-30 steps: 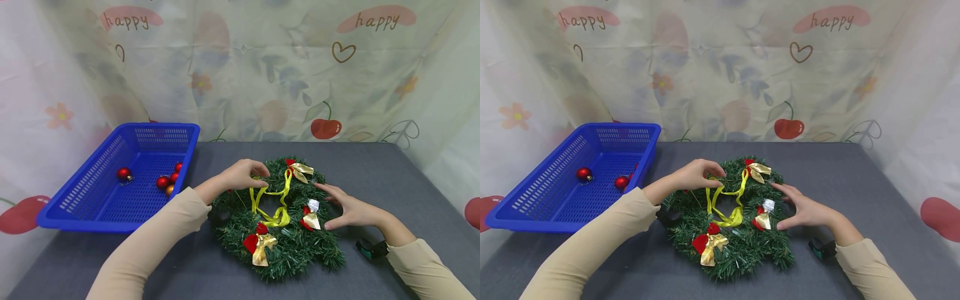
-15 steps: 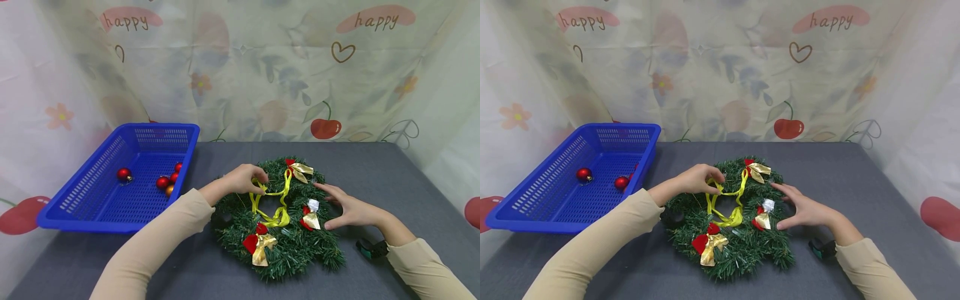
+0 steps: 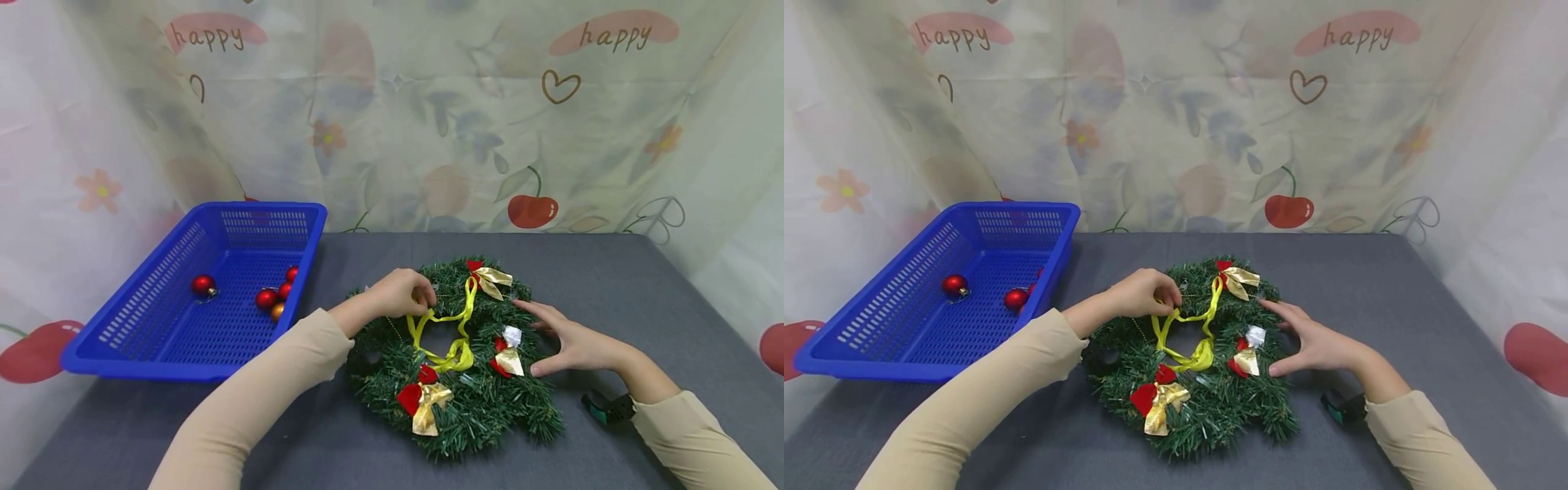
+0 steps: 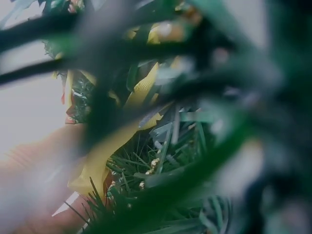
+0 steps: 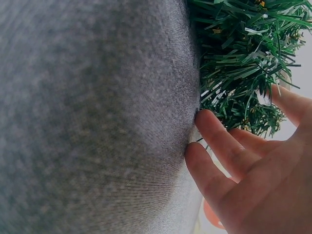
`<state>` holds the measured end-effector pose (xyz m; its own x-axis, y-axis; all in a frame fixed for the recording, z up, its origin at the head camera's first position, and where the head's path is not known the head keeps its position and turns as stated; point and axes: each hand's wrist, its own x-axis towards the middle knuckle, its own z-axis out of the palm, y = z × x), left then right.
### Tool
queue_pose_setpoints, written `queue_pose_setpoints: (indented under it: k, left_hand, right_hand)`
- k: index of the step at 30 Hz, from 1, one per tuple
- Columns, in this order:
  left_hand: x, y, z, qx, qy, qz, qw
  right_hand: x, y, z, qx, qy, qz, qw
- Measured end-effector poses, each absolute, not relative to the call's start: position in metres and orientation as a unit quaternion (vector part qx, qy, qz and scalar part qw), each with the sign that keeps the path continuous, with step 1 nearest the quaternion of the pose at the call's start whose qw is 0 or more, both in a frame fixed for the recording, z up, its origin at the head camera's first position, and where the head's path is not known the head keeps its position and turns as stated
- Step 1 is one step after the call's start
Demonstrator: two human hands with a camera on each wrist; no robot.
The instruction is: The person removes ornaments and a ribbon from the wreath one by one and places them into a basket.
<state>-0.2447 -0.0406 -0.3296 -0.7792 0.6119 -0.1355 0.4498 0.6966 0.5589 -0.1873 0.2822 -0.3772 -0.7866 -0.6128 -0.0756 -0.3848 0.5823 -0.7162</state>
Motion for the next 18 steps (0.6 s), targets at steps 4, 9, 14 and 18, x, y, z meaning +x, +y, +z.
queue_pose_setpoints:
  k: [4,9,14,18]
  left_hand:
    - [-0.2442,-0.0404,-0.3294,0.289,0.909,0.255,0.159]
    - [-0.245,-0.0394,-0.3307,0.296,0.91,0.243,0.159]
    - [-0.2454,-0.0377,-0.3312,0.301,0.911,0.232,0.163]
    - [-0.2452,-0.0379,-0.3313,0.298,0.91,0.236,0.164]
  right_hand:
    - [-0.1871,0.2823,-0.3776,-0.286,0.875,-0.356,0.159]
    - [-0.1869,0.282,-0.3773,-0.284,0.876,-0.356,0.16]
    - [-0.1869,0.2819,-0.377,-0.283,0.876,-0.357,0.16]
    - [-0.187,0.2822,-0.3772,-0.284,0.876,-0.355,0.159]
